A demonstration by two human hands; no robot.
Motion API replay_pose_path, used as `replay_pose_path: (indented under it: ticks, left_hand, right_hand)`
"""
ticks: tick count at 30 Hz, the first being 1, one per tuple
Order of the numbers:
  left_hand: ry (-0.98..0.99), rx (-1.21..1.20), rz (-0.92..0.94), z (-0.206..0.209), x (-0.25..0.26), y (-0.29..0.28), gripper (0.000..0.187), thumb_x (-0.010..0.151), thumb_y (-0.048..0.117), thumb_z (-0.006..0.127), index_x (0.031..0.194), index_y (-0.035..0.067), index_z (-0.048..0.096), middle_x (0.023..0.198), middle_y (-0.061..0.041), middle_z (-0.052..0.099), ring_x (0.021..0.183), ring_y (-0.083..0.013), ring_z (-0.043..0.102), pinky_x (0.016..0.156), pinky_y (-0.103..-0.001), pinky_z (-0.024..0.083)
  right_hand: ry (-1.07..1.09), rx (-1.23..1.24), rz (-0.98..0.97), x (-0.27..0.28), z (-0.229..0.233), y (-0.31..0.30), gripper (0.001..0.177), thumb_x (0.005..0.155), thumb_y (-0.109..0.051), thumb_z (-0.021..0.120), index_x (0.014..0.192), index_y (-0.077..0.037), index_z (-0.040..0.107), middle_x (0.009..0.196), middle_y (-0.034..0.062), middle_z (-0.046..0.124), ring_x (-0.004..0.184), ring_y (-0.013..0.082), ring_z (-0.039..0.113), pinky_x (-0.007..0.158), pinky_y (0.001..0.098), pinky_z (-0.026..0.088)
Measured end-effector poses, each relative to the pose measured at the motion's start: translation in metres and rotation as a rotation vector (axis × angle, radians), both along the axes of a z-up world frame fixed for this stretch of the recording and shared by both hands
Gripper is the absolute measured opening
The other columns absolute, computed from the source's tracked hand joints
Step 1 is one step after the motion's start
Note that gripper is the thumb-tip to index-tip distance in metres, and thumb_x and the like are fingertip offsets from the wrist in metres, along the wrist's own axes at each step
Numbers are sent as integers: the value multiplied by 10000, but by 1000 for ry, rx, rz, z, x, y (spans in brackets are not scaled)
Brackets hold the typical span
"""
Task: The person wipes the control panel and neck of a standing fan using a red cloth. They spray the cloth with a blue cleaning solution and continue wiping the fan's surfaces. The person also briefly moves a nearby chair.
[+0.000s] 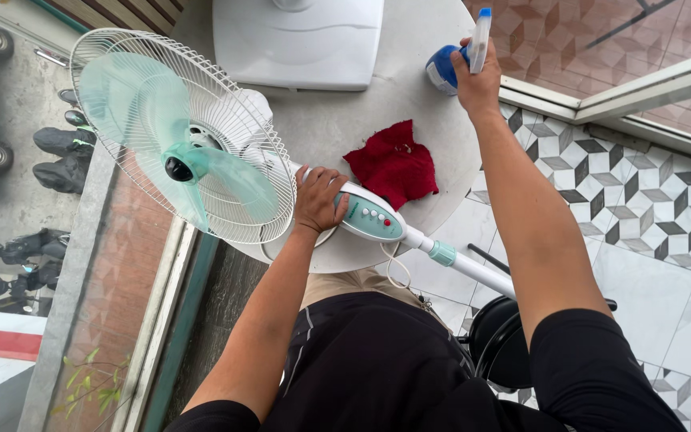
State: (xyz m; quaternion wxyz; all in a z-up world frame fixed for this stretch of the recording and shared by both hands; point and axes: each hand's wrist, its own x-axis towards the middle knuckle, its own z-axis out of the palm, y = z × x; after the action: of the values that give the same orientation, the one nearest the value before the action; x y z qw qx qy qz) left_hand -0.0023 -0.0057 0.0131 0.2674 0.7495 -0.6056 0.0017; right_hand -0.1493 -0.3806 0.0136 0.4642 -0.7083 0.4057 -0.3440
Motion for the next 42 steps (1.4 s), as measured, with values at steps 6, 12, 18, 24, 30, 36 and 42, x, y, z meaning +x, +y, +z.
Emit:
replay_pose_path:
  ticks: [6,12,18,24,30,36,42]
  left_hand:
    - [0,2,-11,3,-2,1,306,893,331,611,1139,167,690,1142,-24,642,1170,-245,560,1156,-550,269]
    - [-28,-1,-15,0,-2,2,273,940,314,587,1144,170,698,1153,-17,652,1185,-235,559,1169,-555,249]
    - [7,20,-29,2,-1,2,245,959,281,582,1130,164,712,1141,-18,665,1186,-233,561,1159,-587,247]
    - [18,-56,-44,-7,1,7,249,962,253,606,1144,123,715,1217,-79,636,1252,-289,516,1155,-660,246]
    - [81,-102,-72,-30,1,12,367,1024,293,619,1330,91,634,1377,-200,494,1361,-488,357,1137,-599,348]
    - [54,-76,-66,-40,2,13,407,1020,338,618,1369,130,609,1383,-178,490,1371,-469,355,1123,-669,267]
    - [34,-46,-54,-40,0,13,380,1025,350,610,1349,152,612,1374,-137,499,1381,-432,353,1119,-749,166]
  right_hand:
    - [-293,-34,103,-92,79,98,235,1073,-193,728,1222,-47,621,1182,71,694,1136,182,665,1047,352,533]
    - [-536,276,68,-160,139,243,282,965,16,620,1175,-77,456,1035,69,605,1033,269,716,1004,480,598]
    - [-13,394,154,-160,143,337,436,797,-4,646,1224,-64,583,765,72,675,786,172,725,794,367,572]
    - [472,195,183,-130,121,388,326,775,-145,719,1093,-115,659,754,117,721,693,292,729,687,389,564]
    - [563,227,58,-106,117,404,468,729,-152,699,1192,-112,648,714,171,706,654,352,715,656,424,543]
    - [454,70,75,-105,122,416,425,756,-136,702,1174,-83,648,715,164,708,650,333,726,625,388,549]
    - [463,116,1,-115,120,420,202,761,-123,671,952,-67,704,716,148,720,631,314,732,628,368,560]
